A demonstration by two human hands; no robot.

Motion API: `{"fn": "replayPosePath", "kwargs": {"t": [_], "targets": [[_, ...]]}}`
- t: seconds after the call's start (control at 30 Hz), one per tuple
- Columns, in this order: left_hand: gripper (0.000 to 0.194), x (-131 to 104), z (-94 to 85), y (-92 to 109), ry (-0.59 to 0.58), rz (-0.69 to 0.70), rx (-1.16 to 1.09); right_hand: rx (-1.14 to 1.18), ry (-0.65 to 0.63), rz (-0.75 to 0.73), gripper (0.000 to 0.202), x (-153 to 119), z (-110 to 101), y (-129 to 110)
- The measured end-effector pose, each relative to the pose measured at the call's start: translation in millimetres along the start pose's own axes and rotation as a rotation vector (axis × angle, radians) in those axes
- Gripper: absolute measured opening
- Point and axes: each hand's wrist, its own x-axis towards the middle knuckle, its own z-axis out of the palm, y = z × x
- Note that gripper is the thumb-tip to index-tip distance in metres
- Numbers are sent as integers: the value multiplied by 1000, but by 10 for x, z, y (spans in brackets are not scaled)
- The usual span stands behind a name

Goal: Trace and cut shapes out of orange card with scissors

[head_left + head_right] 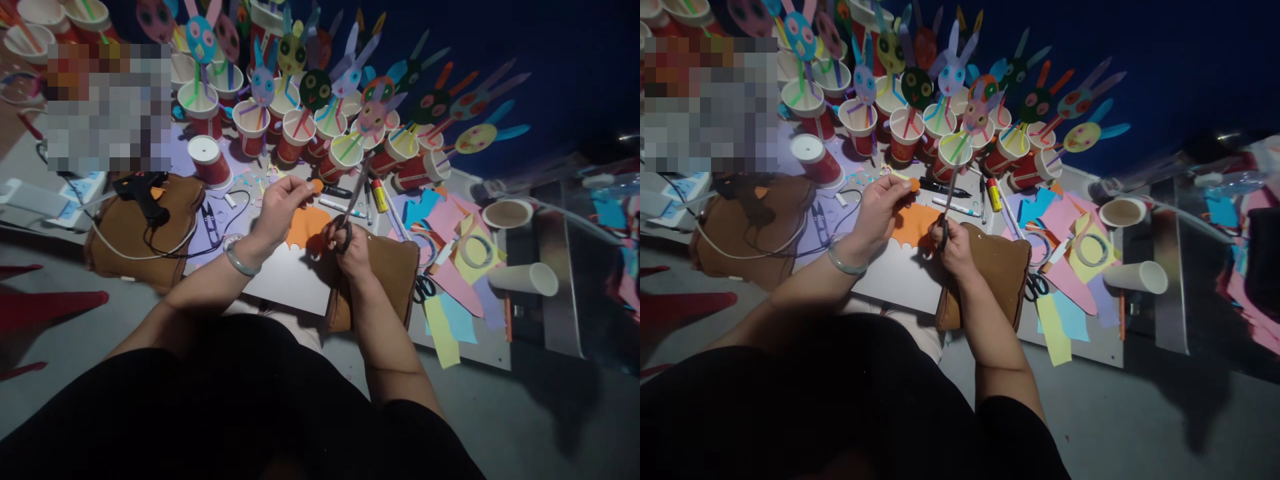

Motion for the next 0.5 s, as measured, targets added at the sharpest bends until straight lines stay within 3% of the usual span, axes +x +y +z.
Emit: {"fn": "replayPosePath", "kwargs": {"t": [0.13, 0.27, 0.4, 0.5], "targets": [[30, 20, -46, 259, 87, 77, 2, -23, 111, -47, 56, 39, -20, 31], [34, -128, -152, 665, 63, 218, 61, -44, 117, -81, 54, 63, -16, 65], [29, -299, -452, 909, -25, 353, 289, -57, 109, -138, 57, 68, 9, 71], [20, -347, -770, 923, -129, 241, 579, -42, 110, -172, 57, 76, 28, 88]]}}
